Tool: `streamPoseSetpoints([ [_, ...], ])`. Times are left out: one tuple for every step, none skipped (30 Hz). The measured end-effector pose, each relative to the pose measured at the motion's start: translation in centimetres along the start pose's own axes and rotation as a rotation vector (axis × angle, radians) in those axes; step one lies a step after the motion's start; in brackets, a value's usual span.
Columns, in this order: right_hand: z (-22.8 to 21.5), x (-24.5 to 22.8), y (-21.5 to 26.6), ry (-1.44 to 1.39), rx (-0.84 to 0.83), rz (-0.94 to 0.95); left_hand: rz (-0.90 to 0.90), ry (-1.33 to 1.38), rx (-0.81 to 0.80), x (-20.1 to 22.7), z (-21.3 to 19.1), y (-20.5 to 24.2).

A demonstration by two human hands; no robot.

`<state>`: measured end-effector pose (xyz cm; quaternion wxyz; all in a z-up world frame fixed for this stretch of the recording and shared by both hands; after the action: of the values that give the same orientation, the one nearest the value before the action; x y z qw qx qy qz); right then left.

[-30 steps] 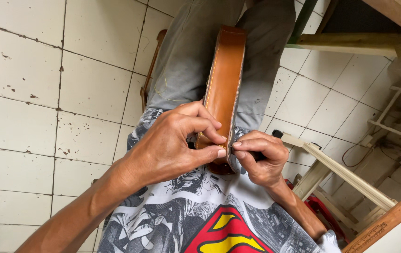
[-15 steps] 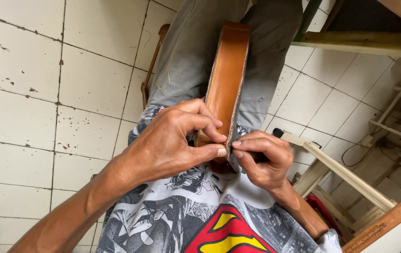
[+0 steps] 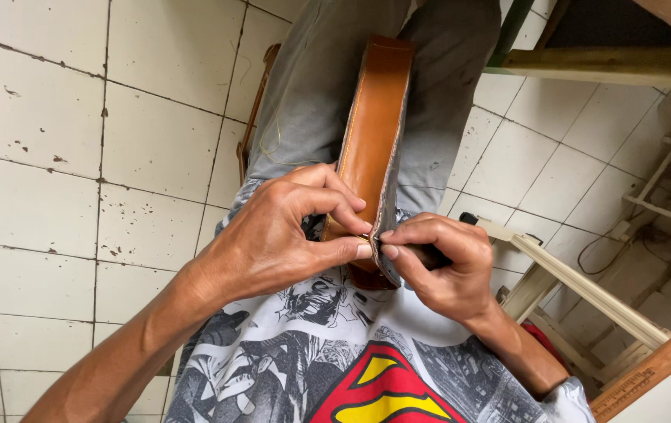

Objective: The person hand-sews the edge of a brown leather wallet using a needle and yellow thread. They repeatedly insert the needle through pre-punched holes along the seam, pull the thread through, and tighten the stitches while holding the wallet steady.

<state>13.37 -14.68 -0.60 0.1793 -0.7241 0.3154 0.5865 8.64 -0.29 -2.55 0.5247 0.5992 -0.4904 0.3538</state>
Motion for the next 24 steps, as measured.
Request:
streamPoseSetpoints([
  [-0.2,-0.1,-0.1,0.0,0.006,0.002,0.002,-0.001,-0.006,0.0,0.0,0.0],
  [-0.3,0.8,-0.1,-0.032,-0.01,0.133,-0.018,0.001,-0.009,-0.1,0.0,0.0],
  [-0.4,1.8,0.0,-0.065,-0.026,0.263,-0.037,0.003,-0.013,-0.2,0.0,0.0],
  [-0.3,1.8,-0.2,-0.065,-0.021,0.259,-0.032,-0.001,-0.015,-0.3,0.0,0.1],
  [-0.1,1.2,-0.5,-0.045,-0.031,0.184,-0.048,0.012,-0.016,-0.5,-0.1,0.2],
  [0.1,0.6,-0.7,-0.026,-0.045,0.111,-0.068,0.025,-0.015,-0.7,-0.1,0.3],
  [0.0,0.6,-0.7,-0.028,-0.043,0.108,-0.067,0.021,-0.015,-0.8,0.0,0.4],
  [0.1,0.4,-0.7,-0.004,-0.054,0.093,-0.034,0.019,0.01,-0.5,-0.2,0.6],
  [0.2,0.4,-0.7,0.02,-0.064,0.078,0.0,0.018,0.035,-0.3,-0.5,0.7],
  [0.3,0.3,-0.8,0.018,-0.057,0.082,0.001,0.016,0.027,-0.5,-0.4,1.0],
  [0.6,0.1,-0.9,0.012,-0.067,0.052,0.077,-0.044,0.083,0.0,-0.8,1.4],
  [0.8,-0.2,-0.9,0.008,-0.078,0.019,0.157,-0.103,0.141,0.6,-1.1,1.8],
  [0.7,-0.2,-0.7,0.008,-0.071,0.021,0.16,-0.103,0.134,0.8,-1.2,1.8],
  [0.8,-0.2,-0.6,0.004,-0.071,0.021,0.207,-0.228,0.158,1.6,-1.4,2.1],
  [1.0,-0.2,-0.6,0.0,-0.07,0.02,0.254,-0.354,0.18,2.3,-1.6,2.3],
  [1.0,-0.2,-0.5,-0.001,-0.065,0.022,0.256,-0.355,0.176,2.7,-1.9,2.6],
  [1.0,-0.2,-0.4,0.005,-0.064,0.018,0.224,-0.473,0.126,2.8,-1.8,2.7],
  [1.1,-0.3,-0.4,0.012,-0.063,0.013,0.193,-0.591,0.077,2.8,-1.7,2.8],
  [1.0,-0.3,-0.3,0.011,-0.057,0.013,0.196,-0.592,0.073,3.1,-2.3,3.1],
  [0.9,-0.3,-0.3,0.016,-0.049,0.011,0.118,-0.394,-0.026,2.6,-2.4,3.2],
  [0.7,-0.3,-0.3,0.02,-0.041,0.009,0.041,-0.196,-0.126,2.1,-2.3,3.4],
  [0.7,-0.2,-0.2,0.02,-0.037,0.008,0.044,-0.198,-0.129,2.5,-2.7,3.6],
  [0.6,0.0,-0.1,0.012,-0.028,0.017,-0.011,-0.012,-0.125,2.4,-3.2,3.9],
  [0.5,0.2,0.1,0.005,-0.023,0.028,-0.068,0.179,-0.119,2.3,-3.6,4.1],
])
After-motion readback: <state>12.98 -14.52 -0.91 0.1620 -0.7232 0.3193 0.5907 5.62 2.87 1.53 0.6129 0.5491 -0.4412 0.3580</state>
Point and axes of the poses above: each hand's wrist, its own y-axis away from the middle knuckle, its own z-axis out of the palm, x = y × z, the point moved 9 cm from there along -y, towards the middle knuckle, and after that the axes turned 10 degrees about -y, right-handed, at the moved point
